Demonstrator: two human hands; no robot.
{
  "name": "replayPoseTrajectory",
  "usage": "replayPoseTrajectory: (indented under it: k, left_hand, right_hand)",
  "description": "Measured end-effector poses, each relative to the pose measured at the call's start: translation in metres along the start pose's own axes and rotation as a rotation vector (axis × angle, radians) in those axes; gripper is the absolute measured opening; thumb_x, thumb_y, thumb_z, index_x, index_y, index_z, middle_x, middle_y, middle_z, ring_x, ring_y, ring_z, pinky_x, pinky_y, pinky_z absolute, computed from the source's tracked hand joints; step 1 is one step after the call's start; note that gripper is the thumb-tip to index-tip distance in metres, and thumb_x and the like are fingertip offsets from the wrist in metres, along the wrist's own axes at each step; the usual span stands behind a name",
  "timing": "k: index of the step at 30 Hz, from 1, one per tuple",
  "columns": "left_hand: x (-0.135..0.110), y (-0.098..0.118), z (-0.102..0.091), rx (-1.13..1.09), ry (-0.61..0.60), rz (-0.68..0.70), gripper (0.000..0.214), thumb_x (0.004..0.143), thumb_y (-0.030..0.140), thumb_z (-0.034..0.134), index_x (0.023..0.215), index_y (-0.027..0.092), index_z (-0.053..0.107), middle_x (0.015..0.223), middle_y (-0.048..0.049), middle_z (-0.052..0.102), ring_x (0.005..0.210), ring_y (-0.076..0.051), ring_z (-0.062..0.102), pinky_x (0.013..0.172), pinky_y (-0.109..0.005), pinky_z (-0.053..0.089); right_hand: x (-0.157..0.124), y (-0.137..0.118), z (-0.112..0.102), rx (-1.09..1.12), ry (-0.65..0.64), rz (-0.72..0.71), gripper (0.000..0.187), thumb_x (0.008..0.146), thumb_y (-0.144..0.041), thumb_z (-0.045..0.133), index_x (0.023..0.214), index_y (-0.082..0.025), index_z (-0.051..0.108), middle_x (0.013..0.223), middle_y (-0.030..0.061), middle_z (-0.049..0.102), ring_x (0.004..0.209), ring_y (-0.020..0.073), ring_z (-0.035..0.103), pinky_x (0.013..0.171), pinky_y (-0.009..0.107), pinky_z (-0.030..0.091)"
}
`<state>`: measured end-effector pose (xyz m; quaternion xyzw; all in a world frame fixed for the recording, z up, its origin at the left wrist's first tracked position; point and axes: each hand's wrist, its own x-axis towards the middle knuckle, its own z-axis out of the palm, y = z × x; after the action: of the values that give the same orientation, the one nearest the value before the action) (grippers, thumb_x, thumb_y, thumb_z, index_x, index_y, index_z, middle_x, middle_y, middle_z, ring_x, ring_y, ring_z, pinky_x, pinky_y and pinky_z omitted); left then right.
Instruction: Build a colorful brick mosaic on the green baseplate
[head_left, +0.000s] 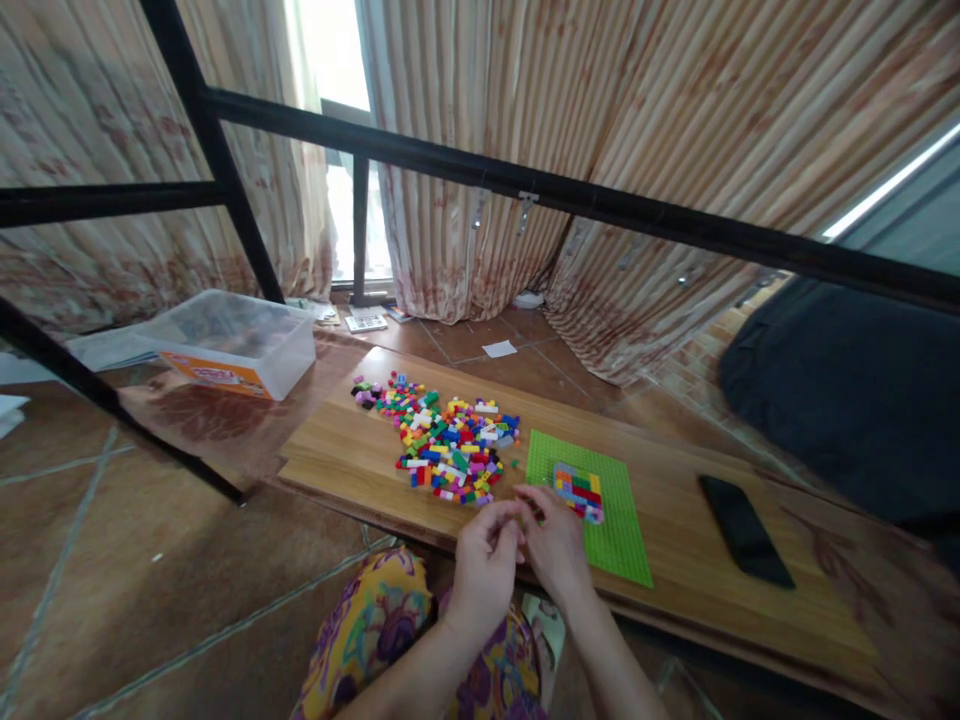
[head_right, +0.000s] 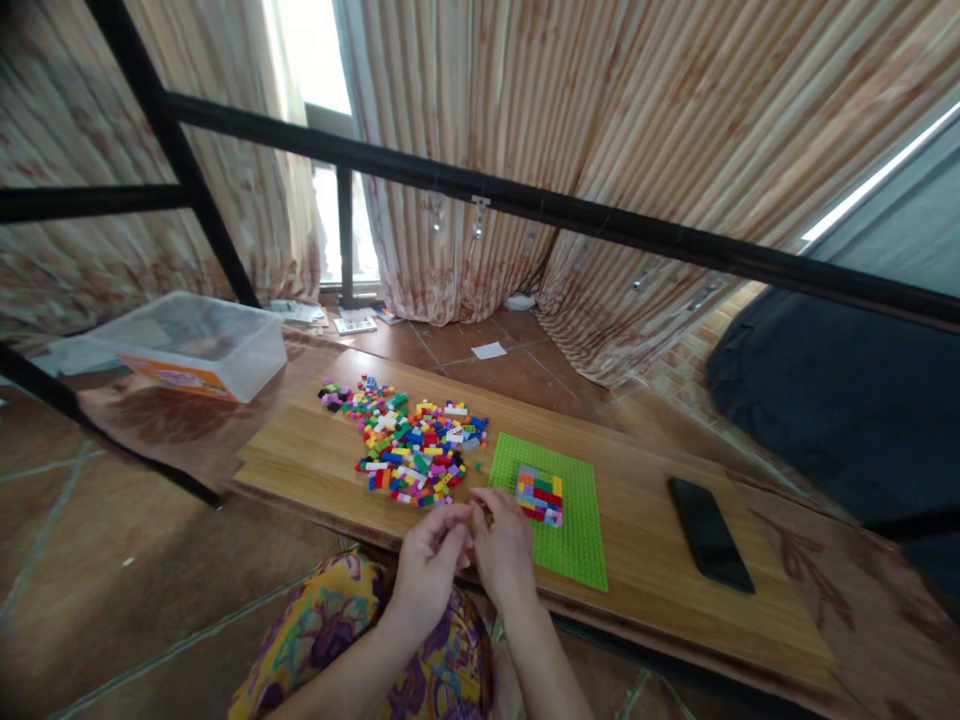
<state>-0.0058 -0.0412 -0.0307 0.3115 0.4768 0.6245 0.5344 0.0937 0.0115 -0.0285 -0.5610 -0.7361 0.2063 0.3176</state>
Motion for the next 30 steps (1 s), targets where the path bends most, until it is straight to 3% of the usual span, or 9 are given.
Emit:
replayPoseTrajectory:
  k: [4,9,20,25,30]
  left_hand:
    - [0.009,-0.002,-0.004,-0.181,0.212,-0.103,0.017,0.072,0.026,0.059,0.083,0.014,0.061,0.060,0.0028,0.056,0.042,-0.005,0.045,0.043,-0.017,0.036]
    - [0.013,-0.005,-0.008,-0.264,0.295,-0.221,0.024,0.068,0.026,0.059,0.088,0.014,0.058,0.058,0.0038,0.056,0.038,-0.004,0.043,0.039,-0.016,0.032]
    - [0.013,-0.010,-0.006,-0.126,0.205,-0.157,0.037,0.072,0.040,0.062,0.098,0.013,0.059,0.058,0.0057,0.052,0.038,-0.004,0.037,0.038,-0.017,0.028]
    - [0.016,-0.018,-0.007,-0.029,0.137,-0.112,0.032,0.074,0.044,0.063,0.080,0.013,0.061,0.051,0.0069,0.045,0.038,-0.004,0.032,0.038,-0.018,0.026]
    - [0.016,-0.015,-0.005,-0.020,0.036,-0.154,0.031,0.072,0.044,0.064,0.073,0.013,0.060,0.049,0.0063,0.045,0.037,-0.004,0.032,0.038,-0.018,0.023]
  right_hand:
    - [0.004,-0.014,0.017,-0.056,-0.112,-0.010,0.021,0.084,-0.024,0.052,0.096,-0.019,0.068,0.094,0.0072,0.067,0.090,0.0210,0.059,0.080,0.032,0.044]
    - [0.004,-0.020,0.025,-0.124,-0.125,0.017,0.020,0.086,-0.023,0.049,0.089,-0.020,0.069,0.093,0.0066,0.064,0.088,0.0204,0.058,0.077,0.032,0.043]
    - [-0.005,-0.012,0.016,-0.017,-0.003,-0.063,0.024,0.090,-0.031,0.045,0.083,-0.021,0.065,0.084,0.0057,0.063,0.078,0.0193,0.059,0.071,0.031,0.044]
    - [-0.020,-0.014,0.001,0.044,-0.044,-0.134,0.025,0.092,-0.029,0.042,0.083,-0.021,0.065,0.085,0.0055,0.063,0.079,0.0181,0.059,0.072,0.029,0.045]
    - [-0.029,-0.013,-0.003,0.166,0.001,-0.044,0.023,0.091,-0.031,0.045,0.085,-0.021,0.064,0.090,0.0060,0.064,0.083,0.0184,0.059,0.074,0.029,0.047]
